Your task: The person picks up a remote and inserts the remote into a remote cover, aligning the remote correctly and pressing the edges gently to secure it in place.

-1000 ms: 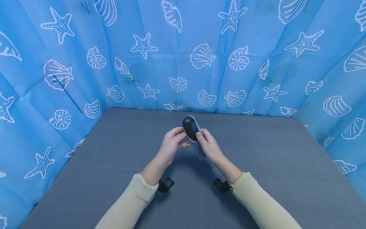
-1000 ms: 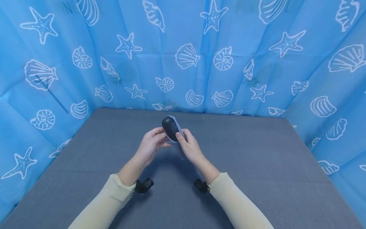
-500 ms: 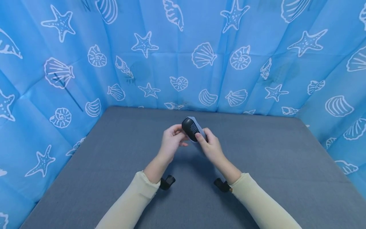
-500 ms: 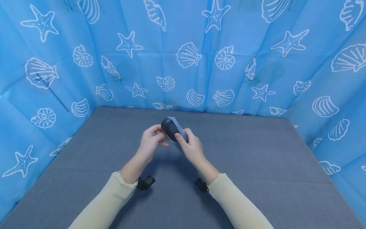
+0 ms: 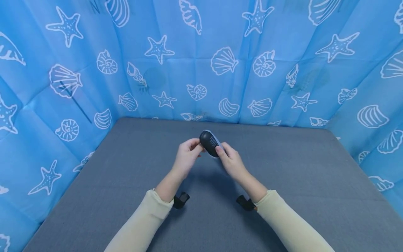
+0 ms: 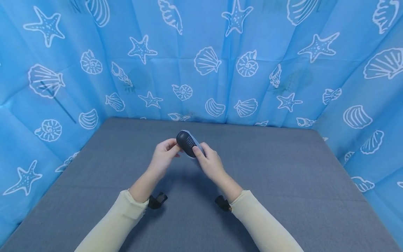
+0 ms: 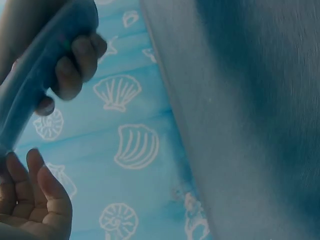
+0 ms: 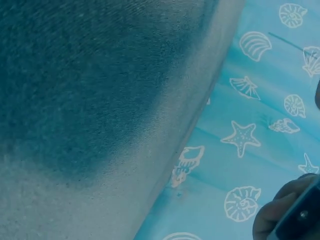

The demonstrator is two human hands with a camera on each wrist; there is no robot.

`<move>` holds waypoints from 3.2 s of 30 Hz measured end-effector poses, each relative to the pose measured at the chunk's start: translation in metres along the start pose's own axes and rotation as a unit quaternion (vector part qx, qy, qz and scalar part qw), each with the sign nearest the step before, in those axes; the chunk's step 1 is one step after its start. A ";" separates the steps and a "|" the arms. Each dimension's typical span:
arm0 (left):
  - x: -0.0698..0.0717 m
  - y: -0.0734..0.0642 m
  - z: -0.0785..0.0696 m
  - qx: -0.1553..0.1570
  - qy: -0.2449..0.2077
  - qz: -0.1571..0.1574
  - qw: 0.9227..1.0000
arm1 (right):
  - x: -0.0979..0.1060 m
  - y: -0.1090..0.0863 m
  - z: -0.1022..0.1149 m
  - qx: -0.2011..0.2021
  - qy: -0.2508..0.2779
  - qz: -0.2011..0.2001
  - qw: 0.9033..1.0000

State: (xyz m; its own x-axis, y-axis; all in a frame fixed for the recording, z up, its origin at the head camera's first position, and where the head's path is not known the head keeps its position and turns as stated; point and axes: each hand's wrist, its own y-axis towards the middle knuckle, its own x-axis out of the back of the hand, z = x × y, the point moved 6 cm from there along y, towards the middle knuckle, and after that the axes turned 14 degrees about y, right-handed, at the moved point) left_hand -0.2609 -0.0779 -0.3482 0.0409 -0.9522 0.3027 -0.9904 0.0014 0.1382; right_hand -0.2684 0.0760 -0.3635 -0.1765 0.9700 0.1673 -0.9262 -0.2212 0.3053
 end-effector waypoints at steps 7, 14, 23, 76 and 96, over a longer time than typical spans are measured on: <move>-0.001 0.002 0.001 0.010 -0.022 0.022 0.999 | -0.001 0.001 -0.001 0.007 0.036 0.025 0.999; -0.002 0.003 0.007 0.020 -0.061 0.038 0.997 | -0.003 0.000 -0.004 -0.050 0.077 0.053 0.994; 0.001 0.001 0.001 -0.016 -0.094 0.028 0.995 | -0.002 -0.002 -0.016 -0.169 0.138 0.024 0.975; -0.008 -0.004 -0.003 0.070 0.038 0.043 0.996 | 0.002 0.004 -0.003 -0.025 -0.042 -0.073 0.996; -0.020 -0.003 0.010 0.079 -0.083 0.052 0.992 | 0.003 0.003 0.005 -0.033 -0.076 -0.060 0.995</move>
State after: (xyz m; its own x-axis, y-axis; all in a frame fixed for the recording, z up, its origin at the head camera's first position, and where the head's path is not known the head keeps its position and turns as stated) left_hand -0.2601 -0.0620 -0.3640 -0.0723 -0.9867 0.1455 -0.9970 0.0672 -0.0393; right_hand -0.2705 0.0775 -0.3574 -0.0159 0.9614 0.2748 -0.9581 -0.0932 0.2708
